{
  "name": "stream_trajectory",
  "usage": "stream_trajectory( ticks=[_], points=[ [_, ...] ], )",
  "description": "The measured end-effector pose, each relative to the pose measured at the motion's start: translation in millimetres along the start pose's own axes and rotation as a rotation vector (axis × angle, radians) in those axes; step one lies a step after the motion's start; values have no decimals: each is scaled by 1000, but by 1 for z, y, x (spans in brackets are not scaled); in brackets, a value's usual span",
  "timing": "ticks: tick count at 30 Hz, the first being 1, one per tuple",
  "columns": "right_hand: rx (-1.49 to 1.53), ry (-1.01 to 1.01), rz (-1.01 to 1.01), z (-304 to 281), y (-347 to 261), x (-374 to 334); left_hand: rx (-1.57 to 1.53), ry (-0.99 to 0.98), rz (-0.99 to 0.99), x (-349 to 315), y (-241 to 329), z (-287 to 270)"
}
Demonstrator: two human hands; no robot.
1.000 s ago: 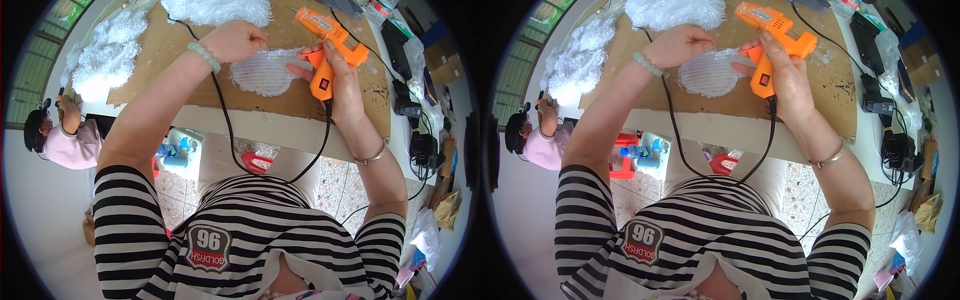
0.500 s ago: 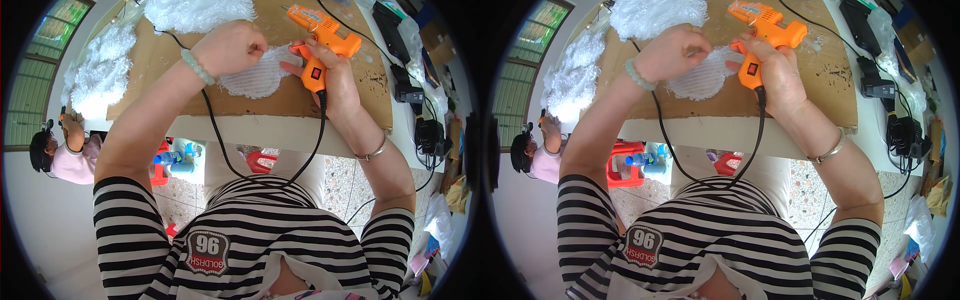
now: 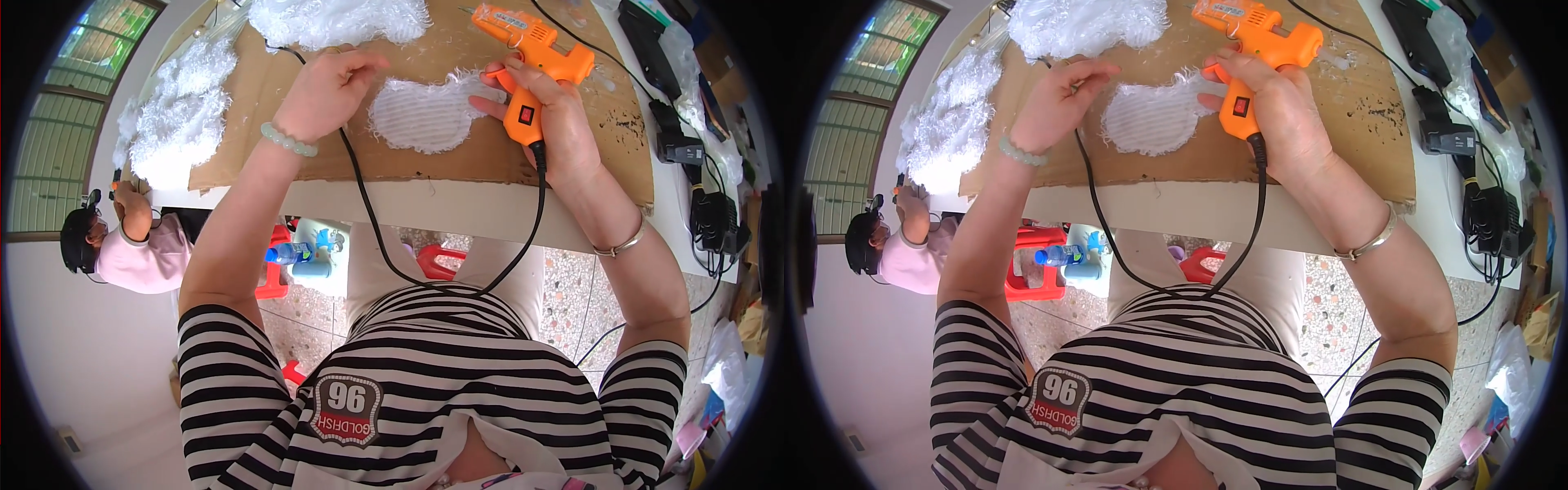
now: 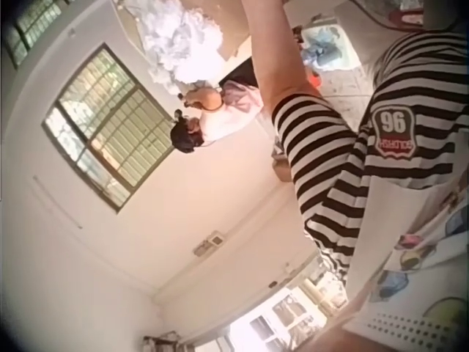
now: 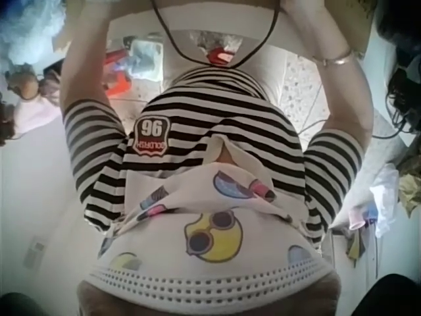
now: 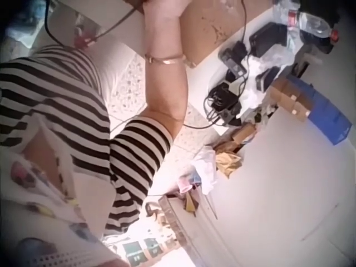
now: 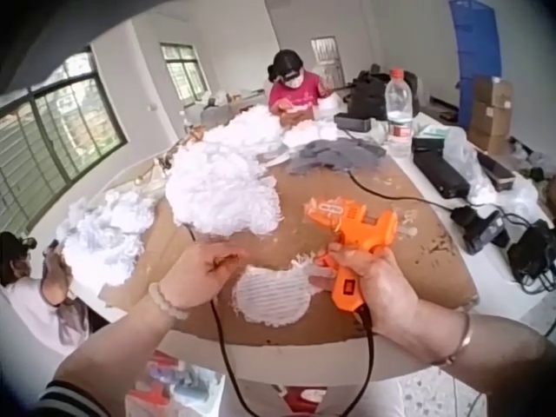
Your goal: Use a hot glue gun to apply adhesive to white fibrous material while crafting.
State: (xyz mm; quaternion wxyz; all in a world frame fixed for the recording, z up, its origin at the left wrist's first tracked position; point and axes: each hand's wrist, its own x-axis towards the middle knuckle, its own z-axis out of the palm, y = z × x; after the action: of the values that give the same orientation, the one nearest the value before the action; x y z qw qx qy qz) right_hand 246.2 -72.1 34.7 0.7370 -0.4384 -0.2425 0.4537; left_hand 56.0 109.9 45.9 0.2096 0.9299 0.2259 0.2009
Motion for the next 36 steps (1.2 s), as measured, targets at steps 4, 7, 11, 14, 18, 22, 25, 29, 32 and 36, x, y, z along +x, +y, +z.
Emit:
stream_trajectory(
  ticks=[4, 7, 11, 14, 18, 22, 25, 29, 32, 36],
  points=[
    [-20, -11, 5, -1, 1, 1, 107, 110, 184, -1, 4, 12],
    [-22, -21, 0, -1, 1, 0, 174, 57, 240, -1, 18, 14],
    [-16, -3, -1, 0, 2, 0, 206, -18, 302, -8, 25, 12],
    [-39, -19, 1, 0, 1, -1, 417, 53, 477, -18, 32, 14],
    [-20, -11, -9, 0, 0, 0, 619, 54, 566, -24, 39, 14],
    [44, 2, -70, -5, -5, 3, 603, 134, 494, -22, 47, 10],
    [28, 49, -94, -5, -14, 2, 418, 183, 391, -15, 50, 7],
    [25, 60, -70, -6, -15, 4, 261, 159, 388, 4, 47, 23],
    [46, 89, -39, -6, -15, 3, 183, 109, 376, 16, 47, 40],
    [-28, 110, 52, -4, -23, -2, 303, 56, 484, 16, 53, 46]
  ],
)
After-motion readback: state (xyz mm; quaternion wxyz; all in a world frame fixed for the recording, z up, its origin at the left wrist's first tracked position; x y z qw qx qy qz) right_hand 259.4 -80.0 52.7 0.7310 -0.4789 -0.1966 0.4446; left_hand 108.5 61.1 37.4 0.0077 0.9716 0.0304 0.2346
